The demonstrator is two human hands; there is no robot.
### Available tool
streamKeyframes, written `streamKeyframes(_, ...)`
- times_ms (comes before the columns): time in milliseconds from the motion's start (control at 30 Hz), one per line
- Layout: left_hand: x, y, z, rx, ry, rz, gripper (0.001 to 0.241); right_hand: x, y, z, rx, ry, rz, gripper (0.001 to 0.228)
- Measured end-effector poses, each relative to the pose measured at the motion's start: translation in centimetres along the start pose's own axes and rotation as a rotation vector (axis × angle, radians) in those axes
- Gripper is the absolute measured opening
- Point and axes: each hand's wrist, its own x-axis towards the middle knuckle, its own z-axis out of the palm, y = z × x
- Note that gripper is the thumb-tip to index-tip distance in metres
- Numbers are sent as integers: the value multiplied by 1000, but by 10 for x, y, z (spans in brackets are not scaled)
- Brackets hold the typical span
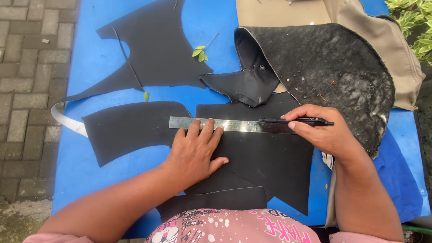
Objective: Marking patterns on leather scraps using a ruler and a pen
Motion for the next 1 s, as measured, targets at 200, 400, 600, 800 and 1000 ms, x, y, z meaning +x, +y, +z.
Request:
streamKeyframes(200, 3, -5, -3, -9, -11, 26, 86, -17, -18, -36, -222, 84, 321, 16)
streamKeyframes(400, 4, -4, -2, -28, -7, 23, 85, -20, -3, -40, -204, 162, 173, 11)
streamKeyframes(600, 6, -4, -5, -15, -7, 23, 83, -16, -16, -34, -222, 98, 235, 18)
streamKeyframes(800, 6, -4, -5, -49, 1, 26, 82, -22, -30, -45, -482, 105, 439, 13)
streamKeyframes(1000, 5, -2, -4, -46, -6, 16, 83, -30, -25, -37, -676, 102, 342, 9)
